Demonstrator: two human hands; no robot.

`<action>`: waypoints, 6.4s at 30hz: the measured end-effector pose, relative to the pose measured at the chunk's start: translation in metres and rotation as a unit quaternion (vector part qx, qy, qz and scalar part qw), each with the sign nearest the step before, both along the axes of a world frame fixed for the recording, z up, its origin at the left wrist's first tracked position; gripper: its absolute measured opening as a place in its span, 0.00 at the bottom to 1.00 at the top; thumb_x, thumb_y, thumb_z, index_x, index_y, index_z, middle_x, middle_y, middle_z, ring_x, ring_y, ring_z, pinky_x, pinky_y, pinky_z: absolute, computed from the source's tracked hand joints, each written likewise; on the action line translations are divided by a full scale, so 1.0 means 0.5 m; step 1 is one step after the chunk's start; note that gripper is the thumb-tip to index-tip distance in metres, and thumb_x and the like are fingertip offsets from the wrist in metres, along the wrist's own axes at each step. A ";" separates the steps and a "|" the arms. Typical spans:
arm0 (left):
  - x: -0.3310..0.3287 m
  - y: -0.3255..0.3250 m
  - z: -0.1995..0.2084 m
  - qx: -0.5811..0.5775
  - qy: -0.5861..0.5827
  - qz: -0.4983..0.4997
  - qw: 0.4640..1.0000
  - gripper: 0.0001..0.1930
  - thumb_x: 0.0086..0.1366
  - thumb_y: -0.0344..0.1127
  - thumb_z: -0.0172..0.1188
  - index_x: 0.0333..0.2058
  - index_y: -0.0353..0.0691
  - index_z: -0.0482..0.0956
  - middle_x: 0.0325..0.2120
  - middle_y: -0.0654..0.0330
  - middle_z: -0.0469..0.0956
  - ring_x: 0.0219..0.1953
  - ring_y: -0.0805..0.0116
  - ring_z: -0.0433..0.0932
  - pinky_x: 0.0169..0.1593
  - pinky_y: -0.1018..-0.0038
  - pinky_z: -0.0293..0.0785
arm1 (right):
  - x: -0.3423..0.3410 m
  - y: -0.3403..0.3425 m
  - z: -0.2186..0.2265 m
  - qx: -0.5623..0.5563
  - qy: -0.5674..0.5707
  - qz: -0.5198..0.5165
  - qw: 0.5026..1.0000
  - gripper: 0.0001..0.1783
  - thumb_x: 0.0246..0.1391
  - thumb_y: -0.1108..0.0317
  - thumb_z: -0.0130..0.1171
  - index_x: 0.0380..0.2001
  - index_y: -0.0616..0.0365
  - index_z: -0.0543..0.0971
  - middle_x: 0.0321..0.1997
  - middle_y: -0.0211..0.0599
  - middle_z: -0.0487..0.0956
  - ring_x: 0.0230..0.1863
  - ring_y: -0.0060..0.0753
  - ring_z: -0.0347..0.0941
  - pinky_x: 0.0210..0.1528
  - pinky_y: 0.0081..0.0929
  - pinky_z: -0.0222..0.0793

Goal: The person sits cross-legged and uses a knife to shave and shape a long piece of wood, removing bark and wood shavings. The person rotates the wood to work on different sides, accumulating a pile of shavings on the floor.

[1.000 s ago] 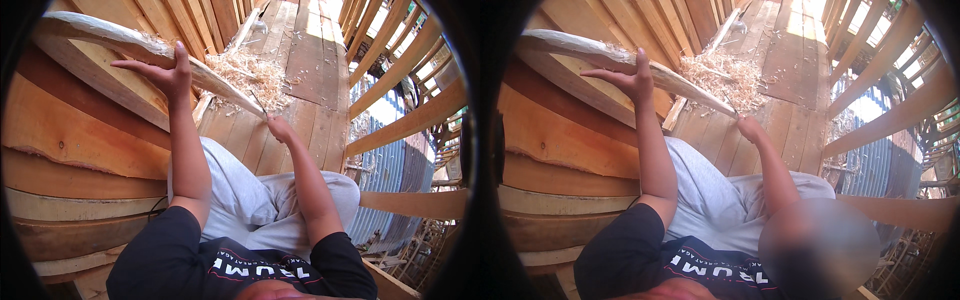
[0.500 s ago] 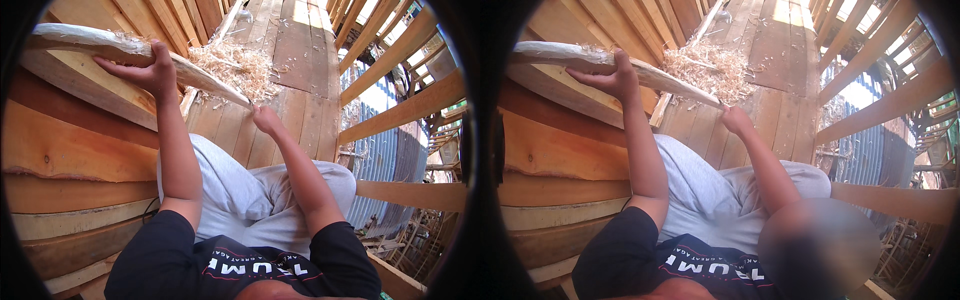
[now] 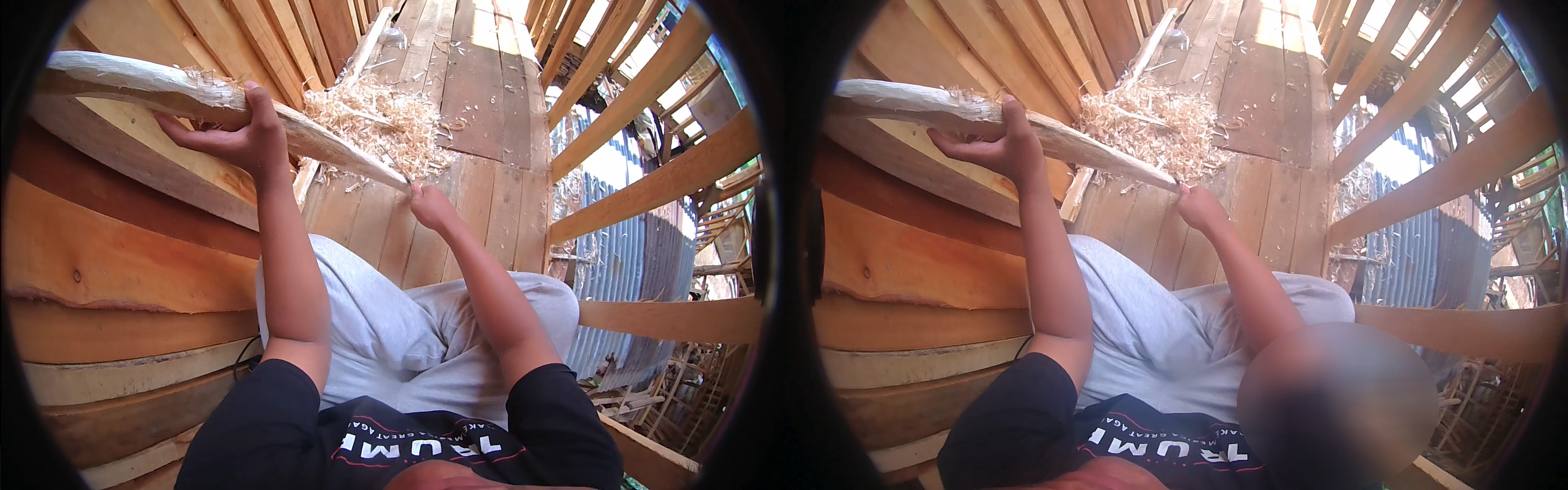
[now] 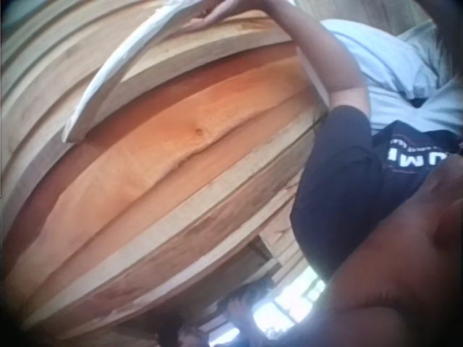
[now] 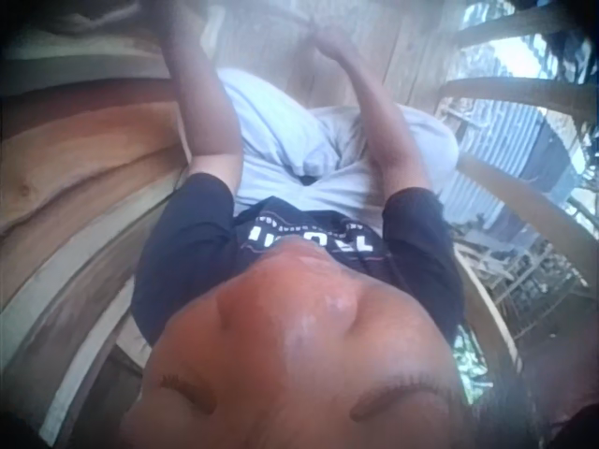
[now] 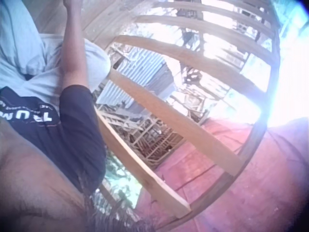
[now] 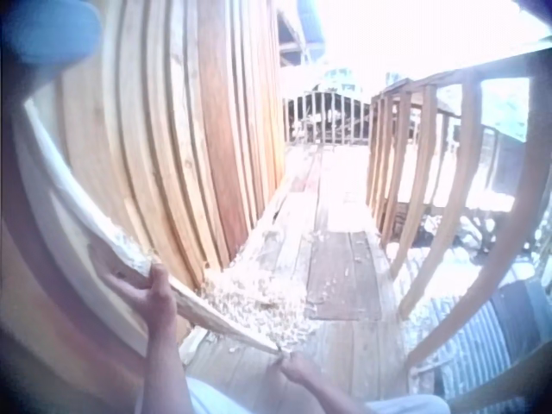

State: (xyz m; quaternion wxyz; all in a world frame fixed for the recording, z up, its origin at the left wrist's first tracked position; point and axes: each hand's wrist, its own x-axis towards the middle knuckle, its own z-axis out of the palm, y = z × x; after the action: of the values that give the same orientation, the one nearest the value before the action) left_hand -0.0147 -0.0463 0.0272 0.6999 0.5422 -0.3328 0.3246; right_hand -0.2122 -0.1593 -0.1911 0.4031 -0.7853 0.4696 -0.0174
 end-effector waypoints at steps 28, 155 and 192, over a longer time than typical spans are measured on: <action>0.023 -0.010 -0.018 -0.075 0.231 -0.277 0.930 0.11 0.57 0.31 0.63 0.32 0.30 0.73 0.18 0.54 0.77 0.20 0.65 0.77 0.31 0.69 0.76 | 0.009 -0.014 -0.024 -0.024 0.006 -0.022 0.999 0.27 0.66 0.53 0.41 0.36 0.70 0.79 0.37 0.65 0.79 0.42 0.65 0.76 0.48 0.52 0.70; 0.016 -0.019 -0.071 -0.053 0.271 -0.369 0.887 0.09 0.53 0.30 0.62 0.32 0.37 0.73 0.22 0.62 0.70 0.24 0.67 0.72 0.38 0.63 0.75 | -0.014 -0.017 0.015 0.055 0.111 0.019 0.992 0.31 0.67 0.52 0.37 0.44 0.77 0.74 0.37 0.61 0.79 0.31 0.55 0.79 0.30 0.45 0.75; -0.032 -0.027 -0.056 -0.081 0.207 -0.336 0.915 0.05 0.52 0.19 0.60 0.27 0.31 0.74 0.15 0.57 0.75 0.17 0.70 0.74 0.26 0.74 0.75 | -0.066 0.037 0.072 0.158 0.127 -0.003 0.979 0.31 0.67 0.54 0.37 0.37 0.80 0.74 0.28 0.62 0.77 0.24 0.52 0.76 0.27 0.45 0.71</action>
State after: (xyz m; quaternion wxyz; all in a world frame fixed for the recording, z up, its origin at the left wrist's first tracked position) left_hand -0.0309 -0.0597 -0.0008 0.8626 0.3948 -0.3154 -0.0232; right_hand -0.2452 -0.1407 -0.1552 0.4591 -0.7060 0.5163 0.1555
